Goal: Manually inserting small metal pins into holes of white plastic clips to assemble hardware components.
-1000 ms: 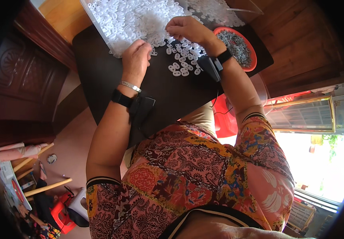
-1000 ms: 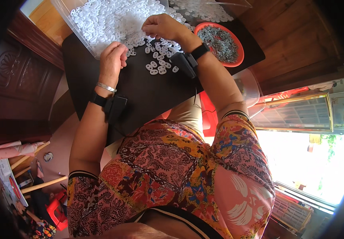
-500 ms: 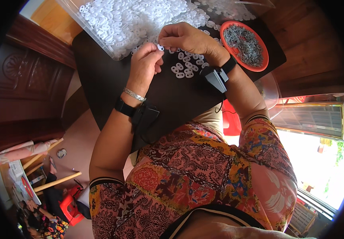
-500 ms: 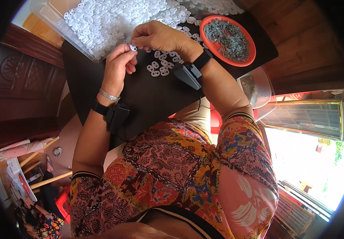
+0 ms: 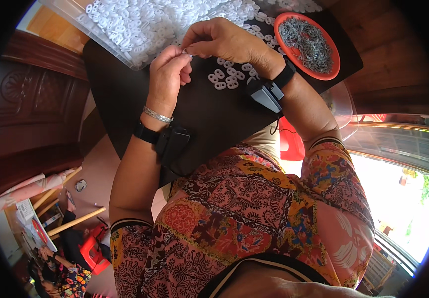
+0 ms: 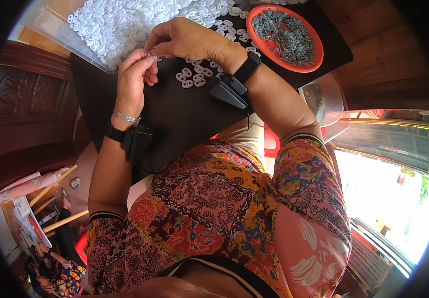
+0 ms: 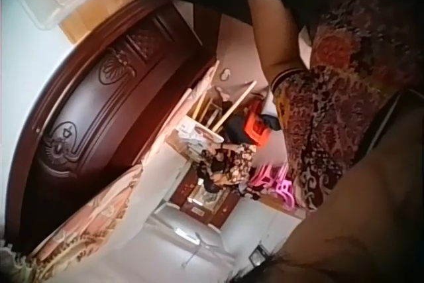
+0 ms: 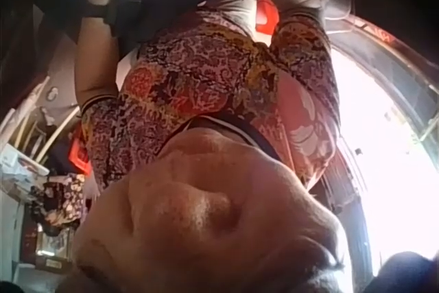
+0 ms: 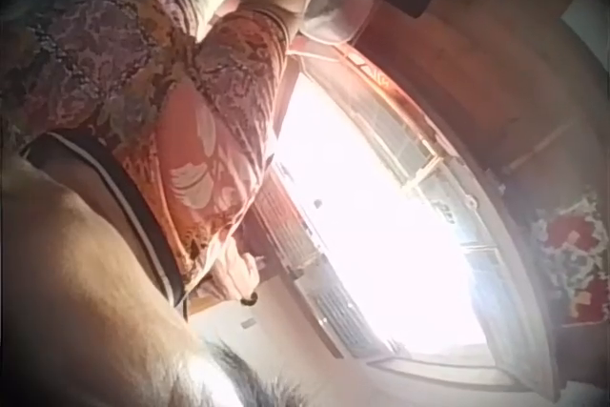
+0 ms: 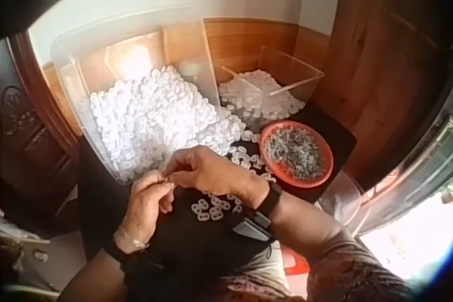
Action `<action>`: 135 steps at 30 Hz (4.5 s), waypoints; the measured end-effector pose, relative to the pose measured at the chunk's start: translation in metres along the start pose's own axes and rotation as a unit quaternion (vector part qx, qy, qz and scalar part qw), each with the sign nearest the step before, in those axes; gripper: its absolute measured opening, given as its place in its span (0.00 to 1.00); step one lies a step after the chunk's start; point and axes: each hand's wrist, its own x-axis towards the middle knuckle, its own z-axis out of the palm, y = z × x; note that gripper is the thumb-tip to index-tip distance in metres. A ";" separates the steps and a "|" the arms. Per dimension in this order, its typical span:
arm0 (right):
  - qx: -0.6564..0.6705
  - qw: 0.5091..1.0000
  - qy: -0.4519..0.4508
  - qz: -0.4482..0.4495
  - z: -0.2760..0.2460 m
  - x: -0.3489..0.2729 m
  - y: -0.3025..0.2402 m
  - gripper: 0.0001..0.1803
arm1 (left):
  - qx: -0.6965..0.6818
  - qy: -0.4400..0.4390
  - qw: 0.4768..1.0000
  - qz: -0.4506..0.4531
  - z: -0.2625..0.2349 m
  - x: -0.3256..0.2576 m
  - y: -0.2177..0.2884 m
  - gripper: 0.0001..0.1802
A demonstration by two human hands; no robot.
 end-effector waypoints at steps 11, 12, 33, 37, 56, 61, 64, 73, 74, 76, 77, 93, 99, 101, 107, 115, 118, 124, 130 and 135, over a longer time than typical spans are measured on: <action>0.117 0.993 -0.014 0.016 -0.006 0.003 0.008 0.10 | -0.026 -0.050 0.998 0.040 0.001 -0.002 0.006 0.12; 0.133 0.991 -0.013 0.005 -0.008 0.003 0.010 0.10 | -0.021 -0.041 0.998 0.052 0.001 -0.002 0.007 0.12; -0.304 0.945 0.122 -0.014 -0.031 -0.003 0.028 0.09 | -0.069 0.057 0.994 0.062 -0.011 0.003 0.011 0.10; -0.299 0.943 0.147 -0.004 -0.027 0.000 0.031 0.10 | -0.044 0.059 0.995 0.068 -0.012 0.003 0.009 0.10; -0.419 0.889 0.099 0.157 -0.116 -0.118 0.010 0.10 | -0.040 0.047 0.997 0.039 -0.008 0.001 0.012 0.10; -0.470 0.871 0.095 0.105 -0.114 -0.131 0.045 0.10 | -0.033 0.032 0.998 0.036 -0.006 0.000 0.008 0.10; -0.513 0.843 0.073 0.142 -0.114 -0.127 0.049 0.08 | -0.026 0.027 0.998 0.041 -0.005 -0.001 0.006 0.10; -0.544 0.812 0.019 0.210 -0.101 -0.112 0.024 0.08 | -0.030 0.048 0.998 0.029 -0.008 -0.001 0.002 0.09; -0.545 0.812 0.019 0.209 -0.103 -0.112 0.025 0.08 | -0.026 0.047 0.998 0.028 -0.008 0.000 0.002 0.09; -0.559 0.801 -0.004 0.216 -0.109 -0.111 0.030 0.09 | -0.023 0.047 0.998 0.029 -0.007 -0.001 0.004 0.09; -0.560 0.801 -0.007 0.211 -0.111 -0.111 0.031 0.09 | -0.023 0.050 0.998 0.027 -0.008 -0.002 0.004 0.10; 0.076 0.994 0.079 -0.009 -0.035 -0.001 -0.013 0.11 | -0.060 0.026 0.996 0.064 -0.002 -0.007 0.010 0.12; 0.114 0.992 0.060 0.008 -0.001 0.012 -0.007 0.13 | -0.081 0.036 0.994 0.069 -0.001 -0.006 0.013 0.12; 0.129 0.989 0.071 0.008 0.004 0.012 -0.006 0.14 | -0.095 0.041 0.992 0.070 0.001 -0.008 0.015 0.12; 0.177 0.981 0.075 0.024 0.012 0.009 -0.006 0.14 | -0.096 0.034 0.993 0.067 0.004 -0.010 0.014 0.12; 0.174 0.984 0.044 0.013 0.013 0.011 0.000 0.13 | -0.092 0.028 0.993 0.071 0.005 -0.007 0.010 0.12; 0.169 0.984 0.047 0.002 0.014 0.011 0.002 0.13 | -0.081 0.028 0.994 0.070 0.005 -0.008 0.011 0.11; 0.160 0.986 0.041 0.005 0.012 0.011 0.003 0.12 | -0.079 0.027 0.994 0.066 0.005 -0.006 0.008 0.11; 0.121 0.992 0.040 -0.001 0.012 0.010 0.004 0.11 | -0.073 0.022 0.995 0.066 0.003 -0.006 0.006 0.11; 0.077 0.996 0.051 -0.006 0.015 0.009 0.004 0.11 | -0.069 0.037 0.994 0.070 0.008 -0.007 0.005 0.11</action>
